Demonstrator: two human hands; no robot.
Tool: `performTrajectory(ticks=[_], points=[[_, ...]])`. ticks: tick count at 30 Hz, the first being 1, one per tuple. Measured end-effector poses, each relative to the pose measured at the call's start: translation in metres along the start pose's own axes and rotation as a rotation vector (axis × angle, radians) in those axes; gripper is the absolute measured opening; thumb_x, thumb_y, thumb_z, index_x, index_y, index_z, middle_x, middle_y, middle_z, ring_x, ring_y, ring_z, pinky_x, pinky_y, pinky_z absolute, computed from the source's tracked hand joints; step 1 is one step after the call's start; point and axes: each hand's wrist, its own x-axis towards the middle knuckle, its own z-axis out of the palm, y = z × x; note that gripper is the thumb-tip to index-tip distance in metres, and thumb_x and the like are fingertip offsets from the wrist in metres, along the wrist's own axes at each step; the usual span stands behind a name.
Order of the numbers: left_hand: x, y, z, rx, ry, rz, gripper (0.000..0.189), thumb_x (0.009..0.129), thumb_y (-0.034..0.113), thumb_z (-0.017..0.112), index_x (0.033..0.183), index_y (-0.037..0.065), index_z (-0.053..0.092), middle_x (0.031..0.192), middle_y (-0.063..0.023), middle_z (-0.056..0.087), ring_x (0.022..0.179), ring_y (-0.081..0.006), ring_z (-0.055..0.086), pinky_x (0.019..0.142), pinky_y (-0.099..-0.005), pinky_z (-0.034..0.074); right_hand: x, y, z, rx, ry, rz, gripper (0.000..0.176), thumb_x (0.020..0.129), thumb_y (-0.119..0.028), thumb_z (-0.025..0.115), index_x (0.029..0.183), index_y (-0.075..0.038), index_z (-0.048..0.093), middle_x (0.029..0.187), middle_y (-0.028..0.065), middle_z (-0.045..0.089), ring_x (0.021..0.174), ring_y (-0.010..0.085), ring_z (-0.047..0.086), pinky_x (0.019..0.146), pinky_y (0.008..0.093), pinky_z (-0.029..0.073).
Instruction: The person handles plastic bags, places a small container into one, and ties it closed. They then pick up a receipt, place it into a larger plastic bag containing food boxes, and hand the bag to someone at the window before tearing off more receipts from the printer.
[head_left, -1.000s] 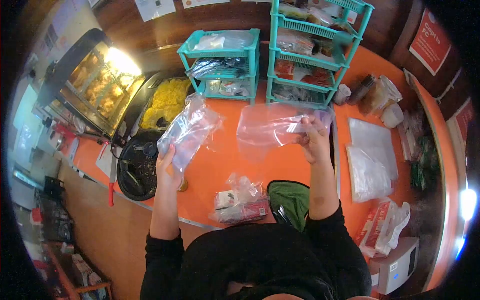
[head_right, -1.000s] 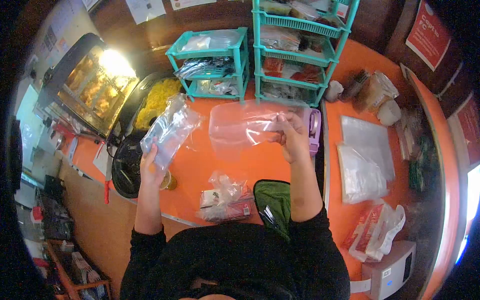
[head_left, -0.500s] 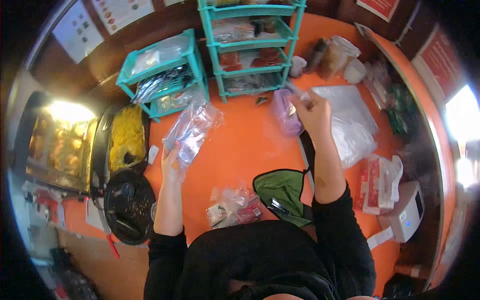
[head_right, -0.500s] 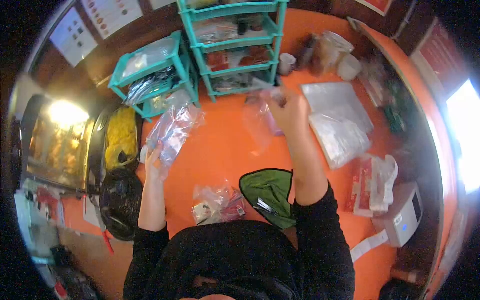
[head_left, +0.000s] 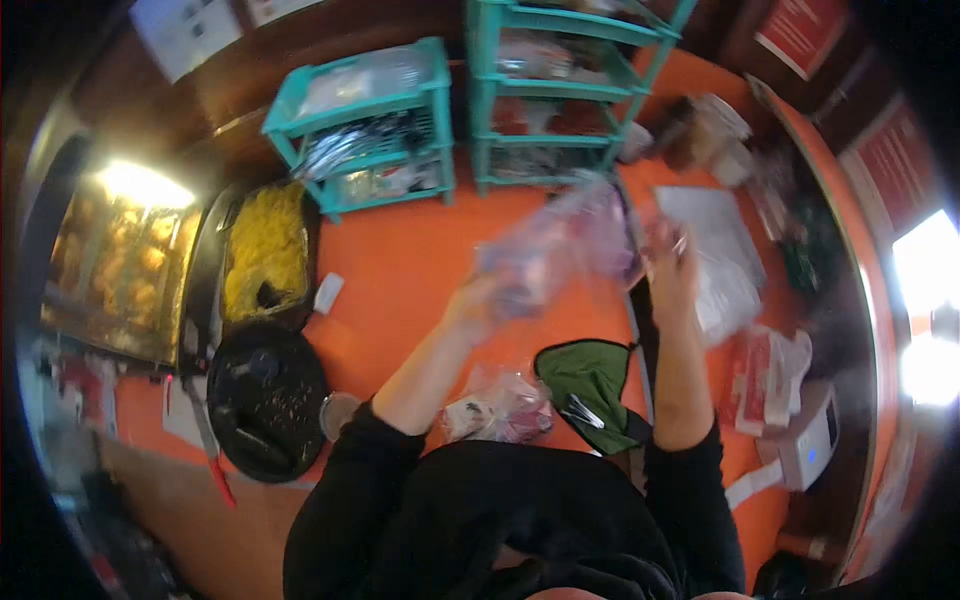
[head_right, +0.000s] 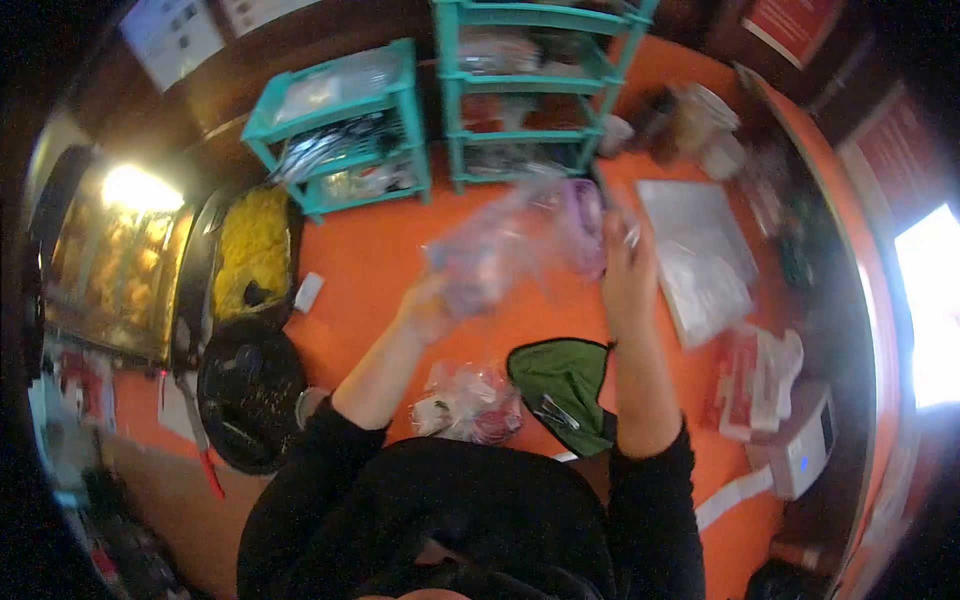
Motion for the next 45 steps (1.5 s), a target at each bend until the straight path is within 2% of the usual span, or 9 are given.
performTrajectory(ticks=[1,3,10,12,15,20,26,34,45], points=[[-0.006,0.0,0.025,0.0,-0.01,-0.091,0.047,0.076,0.029,0.064,0.115,0.011,0.044,0.101,-0.0076,0.055,0.085,-0.0202,0.057,0.072,-0.0399,0.048,-0.013,0.015,0.017,-0.507,-0.027,-0.438,0.031,0.081,-0.021,0.059,0.101,-0.001,0.049,0.089,0.009,0.054,0.066,0.0135,0.056,0.048,0.0209,0.041],[-0.023,-0.005,0.064,0.012,0.045,-0.124,0.044,0.076,0.023,0.063,0.114,0.009,0.046,0.1,-0.0058,0.055,0.083,-0.0185,0.057,0.071,-0.0367,0.049,-0.054,0.042,0.04,-0.466,-0.199,-0.465,0.041,0.076,-0.015,0.065,0.108,-0.001,0.044,0.108,0.0111,0.046,0.078,0.0168,0.056,0.058,0.0252,0.046],[0.002,0.062,-0.01,0.76,-0.476,-0.339,0.055,0.078,0.039,0.059,0.123,0.011,0.042,0.116,-0.004,0.05,0.093,-0.018,0.054,0.077,-0.0352,0.046,-0.064,0.038,0.023,-0.322,-0.36,0.013,0.045,0.072,-0.006,0.065,0.111,-0.001,0.044,0.105,0.0106,0.054,0.088,0.019,0.057,0.075,0.0319,0.047],[0.025,0.105,-0.053,0.974,-0.043,-0.392,0.047,0.079,0.037,0.058,0.115,0.008,0.049,0.111,-0.0034,0.054,0.089,-0.0178,0.056,0.075,-0.0342,0.047,-0.062,0.06,-0.013,-0.422,-0.303,0.088,0.041,0.071,-0.008,0.064,0.109,-0.001,0.049,0.093,0.01,0.059,0.088,0.0177,0.057,0.073,0.0309,0.047],[0.078,0.123,-0.227,1.325,0.571,0.445,0.039,0.074,0.029,0.061,0.106,0.007,0.053,0.101,-0.012,0.059,0.089,-0.0304,0.058,0.073,-0.0347,0.047,-0.075,0.055,-0.046,-0.445,-0.206,0.191,0.032,0.074,-0.009,0.062,0.103,0.001,0.053,0.09,0.0088,0.06,0.084,0.0175,0.057,0.072,0.0292,0.046],[0.086,0.168,-0.263,2.201,1.214,0.431,0.044,0.075,0.026,0.057,0.114,0.006,0.049,0.105,-0.0154,0.058,0.096,-0.0294,0.057,0.089,-0.0436,0.036,-0.104,0.076,-0.081,0.01,-0.081,0.356,0.031,0.079,-0.019,0.061,0.101,0.001,0.052,0.091,0.0076,0.058,0.078,0.0157,0.056,0.068,0.0288,0.046],[0.116,0.196,-0.273,2.075,1.048,-0.422,0.036,0.078,0.029,0.049,0.107,0.009,0.056,0.109,-0.0137,0.057,0.098,-0.0271,0.057,0.088,-0.0454,0.037,-0.12,0.1,-0.109,-0.331,-0.066,0.345,0.039,0.081,-0.033,0.057,0.103,-0.001,0.051,0.092,0.0063,0.057,0.078,0.0156,0.056,0.067,0.0285,0.046],[0.115,0.186,-0.315,1.611,1.265,0.489,0.03,0.077,0.025,0.058,0.093,0.0,0.056,0.089,-0.017,0.061,0.078,-0.0316,0.06,0.066,-0.0423,0.048,-0.105,0.085,-0.074,-0.407,-0.091,0.385,0.029,0.083,-0.013,0.051,0.11,-0.002,0.049,0.099,0.006,0.056,0.087,0.0152,0.054,0.074,0.0272,0.044],[0.099,0.174,-0.298,0.405,0.951,0.702,0.053,0.07,0.006,0.069,0.116,-0.002,0.045,0.08,-0.0073,0.06,0.072,-0.015,0.059,0.058,-0.0231,0.045,-0.025,0.146,0.019,-0.072,-0.392,0.241,0.041,0.084,-0.025,0.054,0.118,-0.004,0.043,0.111,0.0069,0.05,0.097,0.017,0.051,0.084,0.0301,0.043]])
